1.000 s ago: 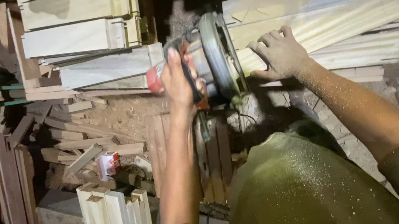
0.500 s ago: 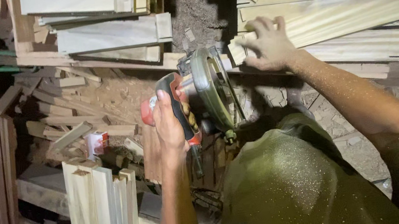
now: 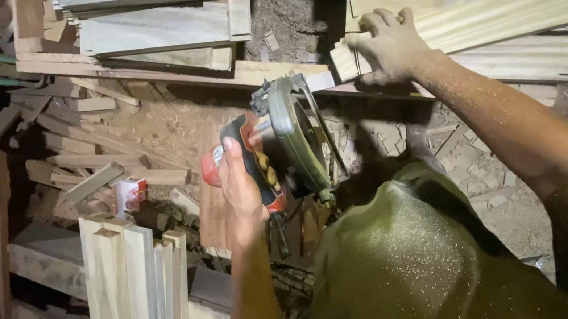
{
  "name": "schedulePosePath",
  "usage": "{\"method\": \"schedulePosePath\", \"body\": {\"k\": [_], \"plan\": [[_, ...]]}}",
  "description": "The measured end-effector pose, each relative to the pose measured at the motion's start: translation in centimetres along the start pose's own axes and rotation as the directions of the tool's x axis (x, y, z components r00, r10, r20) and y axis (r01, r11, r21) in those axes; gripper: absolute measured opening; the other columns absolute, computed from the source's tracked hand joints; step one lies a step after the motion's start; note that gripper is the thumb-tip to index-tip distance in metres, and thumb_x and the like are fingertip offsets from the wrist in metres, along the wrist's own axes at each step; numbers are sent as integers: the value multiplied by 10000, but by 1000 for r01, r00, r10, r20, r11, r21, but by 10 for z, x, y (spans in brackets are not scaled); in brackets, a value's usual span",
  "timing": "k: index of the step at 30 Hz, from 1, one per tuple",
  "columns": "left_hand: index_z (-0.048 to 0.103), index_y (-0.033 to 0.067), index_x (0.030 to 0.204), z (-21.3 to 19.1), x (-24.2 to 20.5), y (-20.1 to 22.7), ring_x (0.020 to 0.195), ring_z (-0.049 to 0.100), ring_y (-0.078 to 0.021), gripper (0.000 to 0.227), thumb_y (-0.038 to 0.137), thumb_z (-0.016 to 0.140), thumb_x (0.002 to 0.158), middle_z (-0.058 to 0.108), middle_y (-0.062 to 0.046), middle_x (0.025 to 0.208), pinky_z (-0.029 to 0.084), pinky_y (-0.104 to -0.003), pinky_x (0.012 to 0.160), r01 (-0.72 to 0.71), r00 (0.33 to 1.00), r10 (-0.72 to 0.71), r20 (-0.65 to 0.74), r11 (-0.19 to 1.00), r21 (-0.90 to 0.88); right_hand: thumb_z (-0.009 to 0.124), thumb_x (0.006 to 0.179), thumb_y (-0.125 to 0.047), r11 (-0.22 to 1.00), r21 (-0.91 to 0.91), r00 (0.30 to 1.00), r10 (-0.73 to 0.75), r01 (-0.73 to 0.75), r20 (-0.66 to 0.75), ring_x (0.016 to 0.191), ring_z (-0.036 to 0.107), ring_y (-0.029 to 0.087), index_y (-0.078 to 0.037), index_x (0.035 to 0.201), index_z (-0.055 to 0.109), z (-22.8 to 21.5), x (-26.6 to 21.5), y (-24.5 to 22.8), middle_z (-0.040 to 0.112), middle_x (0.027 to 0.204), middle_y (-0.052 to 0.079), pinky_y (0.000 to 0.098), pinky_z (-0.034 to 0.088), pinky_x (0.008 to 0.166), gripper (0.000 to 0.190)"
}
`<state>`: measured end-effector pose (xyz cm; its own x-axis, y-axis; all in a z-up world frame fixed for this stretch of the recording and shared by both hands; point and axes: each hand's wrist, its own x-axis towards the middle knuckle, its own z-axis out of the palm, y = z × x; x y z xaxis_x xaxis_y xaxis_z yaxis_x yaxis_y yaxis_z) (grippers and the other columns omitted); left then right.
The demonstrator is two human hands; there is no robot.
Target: The person uses a circular saw to cut multiple wooden planks into shorter pieces. They hold each plank with one hand and guide the saw with the other, then stack the cut pieces on a nearby pile.
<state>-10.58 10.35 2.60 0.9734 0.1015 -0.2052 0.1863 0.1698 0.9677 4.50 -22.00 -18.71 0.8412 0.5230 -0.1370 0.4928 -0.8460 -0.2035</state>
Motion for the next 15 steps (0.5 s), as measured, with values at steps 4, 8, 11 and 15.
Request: {"method": "schedulePosePath", "body": {"k": [4, 8, 11, 15], "plan": [[605, -7, 1379, 3, 2, -1, 1075, 650, -200, 528, 419, 440, 1115, 670, -125, 1234, 548, -340, 936, 8, 1000, -8, -7, 996, -94, 804, 773, -563, 986, -92, 982, -152, 142, -114, 1550, 319, 352, -472, 1461, 514, -10, -20, 2, 323, 1712, 149, 708, 155, 1209, 752], [605, -15, 1364, 0, -5, -3, 1114, 634, -196, 495, 395, 458, 1127, 661, -109, 1256, 535, -346, 970, -4, 998, -4, -69, 994, -113, 869, 610, -703, 993, 16, 993, 114, -114, -8, 1389, 407, 403, -220, 1527, 390, -39, -56, 20, 441, 1485, 252, 727, 235, 1123, 1142], [628, 6, 1343, -1, -3, -3, 1110, 648, -177, 536, 439, 422, 1103, 684, -98, 1246, 528, -307, 960, -10, 997, 12, -73, 999, 31, 838, 648, -762, 978, -117, 965, 193, -174, 178, 1241, 540, 361, -249, 1547, 367, -55, -80, 40, 570, 1302, 238, 607, 397, 1117, 1137], [654, -4, 1347, -13, -6, -9, 995, 608, -162, 548, 454, 442, 1135, 664, -94, 1145, 504, -299, 863, 12, 998, -14, -57, 999, -45, 806, 725, -673, 979, -168, 950, 156, -113, 269, 1155, 608, 300, -300, 1584, 363, -49, -95, 34, 633, 1212, 184, 480, 528, 1000, 1036]]}}
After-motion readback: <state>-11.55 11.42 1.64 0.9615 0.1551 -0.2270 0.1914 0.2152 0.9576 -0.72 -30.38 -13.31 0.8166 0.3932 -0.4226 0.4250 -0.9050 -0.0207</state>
